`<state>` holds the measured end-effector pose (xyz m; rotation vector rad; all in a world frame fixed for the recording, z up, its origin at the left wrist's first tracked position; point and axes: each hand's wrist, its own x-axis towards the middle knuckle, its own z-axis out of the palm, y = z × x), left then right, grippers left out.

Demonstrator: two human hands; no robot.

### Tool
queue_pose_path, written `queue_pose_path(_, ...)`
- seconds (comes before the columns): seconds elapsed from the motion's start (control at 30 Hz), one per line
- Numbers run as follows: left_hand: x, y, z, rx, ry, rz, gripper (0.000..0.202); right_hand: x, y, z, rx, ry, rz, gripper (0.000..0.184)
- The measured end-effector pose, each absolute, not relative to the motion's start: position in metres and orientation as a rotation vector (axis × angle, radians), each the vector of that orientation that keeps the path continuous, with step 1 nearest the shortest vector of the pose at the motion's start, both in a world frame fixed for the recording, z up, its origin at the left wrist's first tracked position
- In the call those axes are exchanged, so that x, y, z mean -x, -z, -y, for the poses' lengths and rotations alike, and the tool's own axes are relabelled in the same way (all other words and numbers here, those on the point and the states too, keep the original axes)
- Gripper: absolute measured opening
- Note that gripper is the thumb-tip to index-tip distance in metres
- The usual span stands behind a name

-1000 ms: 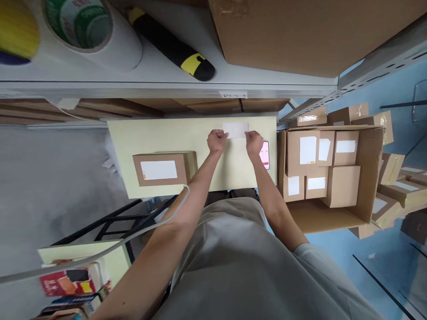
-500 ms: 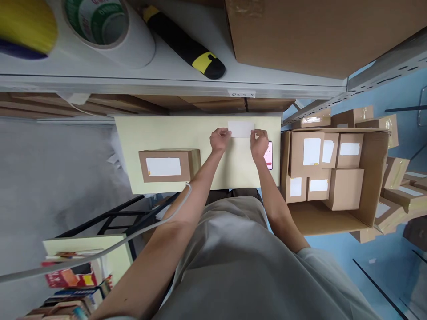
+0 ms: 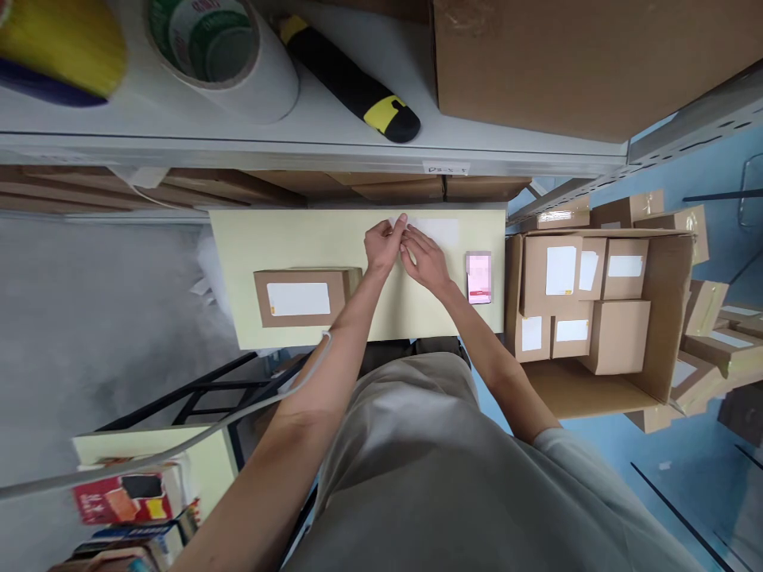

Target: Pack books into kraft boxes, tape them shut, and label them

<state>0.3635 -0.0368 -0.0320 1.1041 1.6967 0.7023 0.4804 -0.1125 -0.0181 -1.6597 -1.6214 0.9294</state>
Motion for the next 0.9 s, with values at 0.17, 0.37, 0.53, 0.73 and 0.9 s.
queue_pose_path(0.17, -0.348, 0.04, 0.021, -1.108, -0.71, -1.841, 0.045, -0.476, 0.022, 0.091, 1.768, -0.945, 1.524, 0.023)
queue_pose_path(0.37, -0.325, 0.043, 0.019, -1.051, -0.741, -1.822, 0.033, -0.492, 0.05, 0.055, 2.204, -1.301, 0.997, 0.055)
queue_pose_path(0.53, -0.317, 0.047, 0.022, -1.032, -0.714, -1.808, 0.038, -0.491, 0.072, 0.034, 2.295, -1.395, 0.799, 0.064)
queue_pose_path(0.73, -0.316, 0.05, 0.026, -1.039, -0.659, -1.805, 0.04, -0.487, 0.079, 0.032, 2.336, -1.388, 0.769, 0.066)
queue_pose_path(0.9, -0.321, 0.046, 0.03, -1.063, -0.632, -1.825, 0.044, -0.489, 0.081, 0.032, 2.336, -1.399, 0.746, 0.065)
